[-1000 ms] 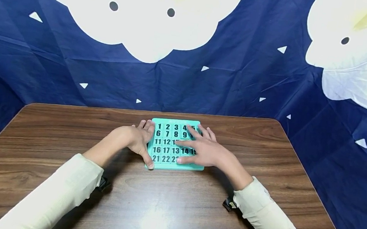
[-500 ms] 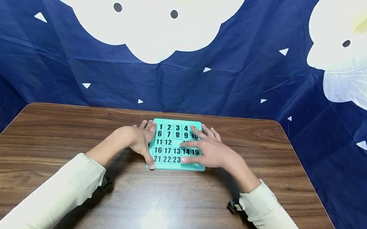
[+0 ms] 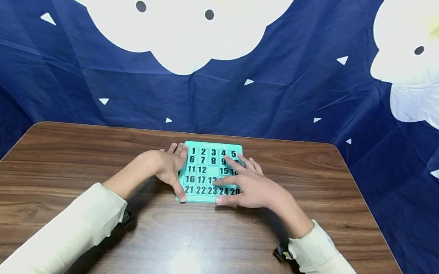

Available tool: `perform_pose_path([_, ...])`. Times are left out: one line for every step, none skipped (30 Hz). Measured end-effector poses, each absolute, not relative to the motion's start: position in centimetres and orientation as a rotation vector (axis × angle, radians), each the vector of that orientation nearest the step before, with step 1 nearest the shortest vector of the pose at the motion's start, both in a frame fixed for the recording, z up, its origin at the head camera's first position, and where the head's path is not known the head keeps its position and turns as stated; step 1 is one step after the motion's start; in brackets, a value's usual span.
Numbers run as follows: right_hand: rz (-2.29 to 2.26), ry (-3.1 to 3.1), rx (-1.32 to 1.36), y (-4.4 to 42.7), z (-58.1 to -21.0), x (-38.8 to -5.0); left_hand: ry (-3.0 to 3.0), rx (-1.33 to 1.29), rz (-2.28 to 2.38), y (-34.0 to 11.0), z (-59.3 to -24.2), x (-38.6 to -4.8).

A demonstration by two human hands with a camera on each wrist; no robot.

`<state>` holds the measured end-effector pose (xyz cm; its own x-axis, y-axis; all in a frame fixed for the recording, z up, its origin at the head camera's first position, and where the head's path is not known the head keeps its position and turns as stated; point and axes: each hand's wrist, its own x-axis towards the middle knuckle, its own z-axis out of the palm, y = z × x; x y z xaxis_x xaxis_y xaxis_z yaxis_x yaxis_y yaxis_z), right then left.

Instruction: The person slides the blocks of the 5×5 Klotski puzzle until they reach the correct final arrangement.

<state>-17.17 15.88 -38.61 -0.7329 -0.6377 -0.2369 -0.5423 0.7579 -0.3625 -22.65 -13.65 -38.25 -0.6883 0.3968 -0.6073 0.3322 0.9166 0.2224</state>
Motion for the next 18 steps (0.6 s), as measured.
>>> perform_pose_path([-0.379, 2.61, -0.904, 15.9, -38.6, -17.2, 2.387, 0.516, 0.123, -13.7, -38.3, -22.7])
perform_pose_path([-0.371, 2.614, -0.896, 15.9, -38.6, -17.1, 2.386, 0.513, 0.123, -13.7, -38.2, -22.6])
perform_pose_path([-0.36, 2.621, -0.885, 15.8, -38.6, -17.2, 2.384, 0.511, 0.122, -13.7, -38.2, -22.7])
perform_pose_path([-0.338, 2.631, -0.867, 15.7, -38.7, -17.2, 2.383, 0.509, 0.122, -13.7, -38.2, -22.7])
perform_pose_path([-0.316, 2.643, -0.847, 15.6, -38.7, -17.3, 2.382, 0.506, 0.123, -13.7, -38.2, -22.7])
perform_pose_path([-0.296, 2.654, -0.829, 15.4, -38.7, -17.5, 2.383, 0.504, 0.123, -13.8, -38.2, -22.7])
perform_pose_path([-0.281, 2.666, -0.808, 15.3, -38.8, -17.7, 2.384, 0.503, 0.125, -13.8, -38.1, -22.6])
perform_pose_path([-0.268, 2.676, -0.791, 15.1, -38.8, -17.9, 2.385, 0.503, 0.123, -13.9, -38.1, -22.6])
perform_pose_path([-0.258, 2.684, -0.782, 15.1, -38.8, -18.1, 2.389, 0.504, 0.125, -13.9, -38.0, -22.6])
perform_pose_path([-0.254, 2.688, -0.78, 15.1, -38.8, -18.4, 2.391, 0.505, 0.129, -13.9, -37.9, -22.6])
perform_pose_path([-0.266, 2.686, -0.782, 15.2, -38.8, -18.6, 2.393, 0.507, 0.132, -13.9, -37.9, -22.6])
perform_pose_path([-0.286, 2.684, -0.787, 15.3, -38.7, -18.7, 2.395, 0.51, 0.135, -13.9, -37.9, -22.5])
perform_pose_path([-0.308, 2.683, -0.791, 15.6, -38.6, -18.7, 2.395, 0.514, 0.138, -13.9, -37.9, -22.5])
perform_pose_path([-0.329, 2.682, -0.796, 15.9, -38.5, -18.7, 2.396, 0.518, 0.136, -13.9, -38.0, -22.5])
perform_pose_path([-0.351, 2.685, -0.801, 16.2, -38.4, -18.6, 2.396, 0.52, 0.138, -13.8, -38.0, -22.5])
perform_pose_path([-0.374, 2.686, -0.803, 16.6, -38.2, -18.5, 2.394, 0.521, 0.137, -13.8, -38.0, -22.5])
perform_pose_path([-0.392, 2.686, -0.802, 17.0, -38.1, -18.3, 2.393, 0.523, 0.134, -13.8, -38.0, -22.5])
perform_pose_path([-0.401, 2.688, -0.804, 17.3, -38.0, -18.1, 2.393, 0.524, 0.132, -13.7, -38.0, -22.5])
